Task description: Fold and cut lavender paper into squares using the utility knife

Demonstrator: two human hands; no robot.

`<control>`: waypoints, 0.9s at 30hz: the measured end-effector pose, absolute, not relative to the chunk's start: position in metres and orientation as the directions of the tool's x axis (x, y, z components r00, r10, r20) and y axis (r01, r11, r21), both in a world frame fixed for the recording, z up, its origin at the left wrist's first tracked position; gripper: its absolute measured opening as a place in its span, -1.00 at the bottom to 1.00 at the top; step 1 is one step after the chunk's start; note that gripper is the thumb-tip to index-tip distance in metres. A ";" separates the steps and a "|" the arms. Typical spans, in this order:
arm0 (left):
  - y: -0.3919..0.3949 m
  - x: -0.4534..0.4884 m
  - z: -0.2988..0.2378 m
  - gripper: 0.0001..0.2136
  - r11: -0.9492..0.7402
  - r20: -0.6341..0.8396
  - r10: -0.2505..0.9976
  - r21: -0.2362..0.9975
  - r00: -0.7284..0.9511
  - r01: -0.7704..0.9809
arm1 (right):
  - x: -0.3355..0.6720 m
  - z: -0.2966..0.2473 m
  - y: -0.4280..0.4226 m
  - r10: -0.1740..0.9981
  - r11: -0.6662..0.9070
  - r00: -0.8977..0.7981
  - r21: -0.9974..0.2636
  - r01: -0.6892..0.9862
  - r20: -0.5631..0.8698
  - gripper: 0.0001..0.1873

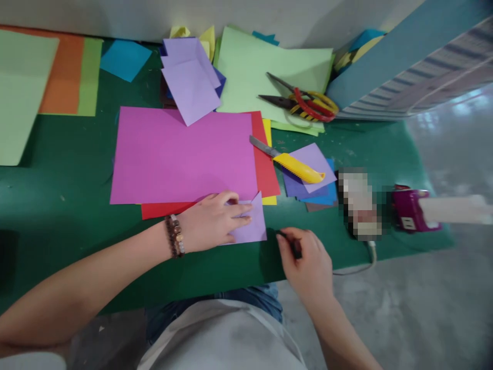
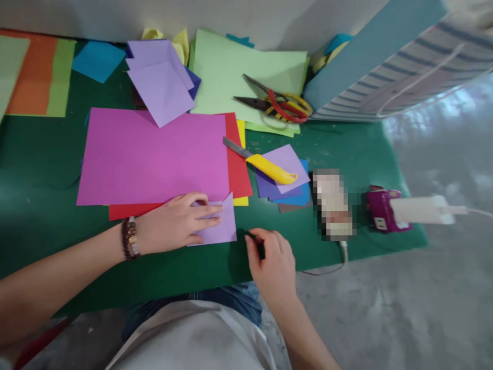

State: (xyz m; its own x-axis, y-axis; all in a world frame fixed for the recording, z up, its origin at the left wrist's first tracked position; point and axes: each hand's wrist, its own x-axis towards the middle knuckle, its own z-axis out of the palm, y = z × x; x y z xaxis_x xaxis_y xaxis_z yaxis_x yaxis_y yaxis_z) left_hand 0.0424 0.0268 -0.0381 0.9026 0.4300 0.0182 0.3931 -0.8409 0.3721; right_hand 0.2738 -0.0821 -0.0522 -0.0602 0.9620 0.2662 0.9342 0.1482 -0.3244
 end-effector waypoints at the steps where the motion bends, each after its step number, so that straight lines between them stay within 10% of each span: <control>1: 0.027 0.042 -0.039 -0.54 -0.846 0.026 0.427 0.365 0.904 0.390 | 0.277 -0.053 -0.083 0.964 0.153 -0.071 -0.315 0.937 0.258 -0.92; 27: 0.029 0.042 -0.039 -0.58 -0.860 0.034 0.422 0.331 0.906 0.389 | 0.261 -0.047 -0.073 0.928 0.327 -0.279 -0.181 0.927 0.249 -0.78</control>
